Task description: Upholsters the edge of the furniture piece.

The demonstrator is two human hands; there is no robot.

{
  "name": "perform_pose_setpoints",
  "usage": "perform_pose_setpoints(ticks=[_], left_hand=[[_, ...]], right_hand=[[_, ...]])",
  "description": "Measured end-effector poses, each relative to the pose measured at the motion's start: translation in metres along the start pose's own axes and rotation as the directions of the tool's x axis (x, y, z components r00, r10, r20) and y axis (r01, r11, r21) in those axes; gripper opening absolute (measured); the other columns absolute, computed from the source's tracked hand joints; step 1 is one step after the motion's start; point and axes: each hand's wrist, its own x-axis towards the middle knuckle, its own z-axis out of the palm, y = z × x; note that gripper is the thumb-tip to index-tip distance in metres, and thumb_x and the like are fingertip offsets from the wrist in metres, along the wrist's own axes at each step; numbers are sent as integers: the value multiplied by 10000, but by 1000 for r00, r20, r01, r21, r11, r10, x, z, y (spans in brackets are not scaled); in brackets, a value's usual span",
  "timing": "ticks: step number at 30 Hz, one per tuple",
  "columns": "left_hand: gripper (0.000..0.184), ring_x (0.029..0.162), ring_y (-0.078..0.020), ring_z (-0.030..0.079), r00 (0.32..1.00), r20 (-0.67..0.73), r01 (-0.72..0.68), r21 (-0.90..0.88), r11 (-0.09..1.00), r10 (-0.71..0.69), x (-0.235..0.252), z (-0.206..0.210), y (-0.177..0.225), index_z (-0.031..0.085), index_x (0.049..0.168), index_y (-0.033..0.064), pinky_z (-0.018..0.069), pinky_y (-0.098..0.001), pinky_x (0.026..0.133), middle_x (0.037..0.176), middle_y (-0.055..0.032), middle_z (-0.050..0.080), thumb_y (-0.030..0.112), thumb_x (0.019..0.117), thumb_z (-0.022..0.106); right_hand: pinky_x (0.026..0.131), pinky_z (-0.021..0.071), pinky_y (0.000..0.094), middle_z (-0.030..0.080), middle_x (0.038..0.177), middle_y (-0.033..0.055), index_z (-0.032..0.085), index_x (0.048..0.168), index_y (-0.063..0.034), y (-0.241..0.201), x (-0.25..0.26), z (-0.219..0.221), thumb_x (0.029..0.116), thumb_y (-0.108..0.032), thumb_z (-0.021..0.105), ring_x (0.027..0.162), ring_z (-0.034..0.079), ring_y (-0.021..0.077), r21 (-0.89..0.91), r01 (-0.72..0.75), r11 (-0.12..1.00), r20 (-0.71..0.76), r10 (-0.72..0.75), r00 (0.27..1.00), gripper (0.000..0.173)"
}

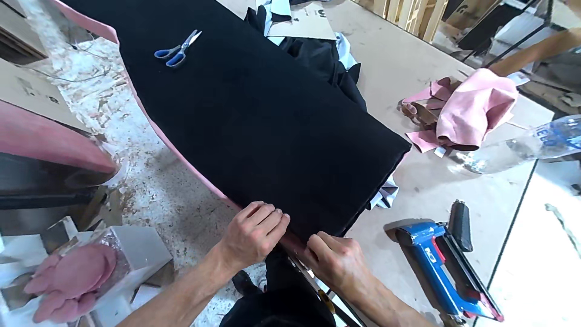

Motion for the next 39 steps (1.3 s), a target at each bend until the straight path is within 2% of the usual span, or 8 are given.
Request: perform_pose_setpoints(ticks=[6, 8, 16, 24, 28, 32, 36, 39], left_hand=[[220, 1002, -119, 744, 975, -98, 193, -67, 979, -199, -36, 58, -1, 786, 1032, 154, 580, -274, 948, 1003, 19, 785, 66, 956, 599], [205, 956, -135, 752, 959, -124, 243, -110, 964, -256, -36, 63, 1, 791, 1028, 164, 595, -282, 905, 976, 9, 786, 89, 957, 614], [271, 1229, -178, 660, 977, 184, 116, -35, 993, -108, -8, -21, -4, 747, 1201, 143, 520, -364, 1069, 1285, -4, 718, 71, 1007, 574], [176, 1031, -197, 744, 987, -132, 94, 15, 995, -92, -10, -4, -13, 788, 982, 80, 570, -340, 997, 989, -66, 783, 37, 941, 622], [133, 1043, -200, 747, 949, -207, 228, -76, 971, -239, -20, 5, 3, 793, 965, 71, 583, -352, 1002, 985, -62, 786, 42, 922, 671], [136, 1033, -155, 749, 882, -231, 390, -132, 911, -411, -35, 30, 14, 806, 959, 101, 589, -302, 985, 962, -22, 789, 62, 910, 685], [150, 974, -128, 758, 850, -229, 450, -149, 880, -474, -40, 51, 8, 807, 959, 148, 595, -275, 930, 936, -2, 790, 120, 929, 662], [181, 970, -182, 762, 824, -224, 484, -196, 853, -520, -40, 59, 11, 806, 975, 144, 607, -327, 917, 964, -31, 792, 115, 933, 633]], right_hand=[[910, 572, 413, 745, 1139, 59, 765, 1197, -217, -18, 9, 13, 920, -404, 673, 1057, 708, 232, 46, -134, 990, -35, 136, 990, 347], [998, 564, 423, 766, 1158, 42, 799, 1130, -169, -18, 11, 27, 971, -291, 657, 1106, 719, 240, 69, -112, 991, -106, 119, 987, 246], [989, 585, 423, 785, 1083, 74, 813, 1042, -98, -14, 8, 37, 946, -125, 637, 1048, 749, 250, 118, -40, 992, -195, 63, 979, 202], [1003, 568, 415, 737, 1182, 149, 764, 1115, -22, -8, -22, -44, 953, -202, 629, 1142, 698, 257, 272, -280, 921, -175, 333, 927, 278], [960, 538, 555, 642, 1285, 230, 696, 1262, -37, 52, -154, -104, 847, -275, 695, 1168, 634, 405, -191, -656, 730, -255, 609, 751, 479], [980, 490, 643, 581, 1288, 353, 489, 1515, -60, 93, -220, -89, 684, -325, 927, 1166, 581, 543, -298, -871, 390, -191, 870, 455, 976], [1022, 488, 613, 631, 1267, 340, 428, 1506, 67, 127, -204, -107, 728, -91, 860, 1172, 625, 494, -287, -889, 357, 0, 928, 373, 904], [894, 525, 606, 682, 1101, 287, 585, 1331, 55, 156, -177, -141, 753, -74, 778, 1028, 671, 425, -357, -908, 219, 174, 971, 165, 623]])
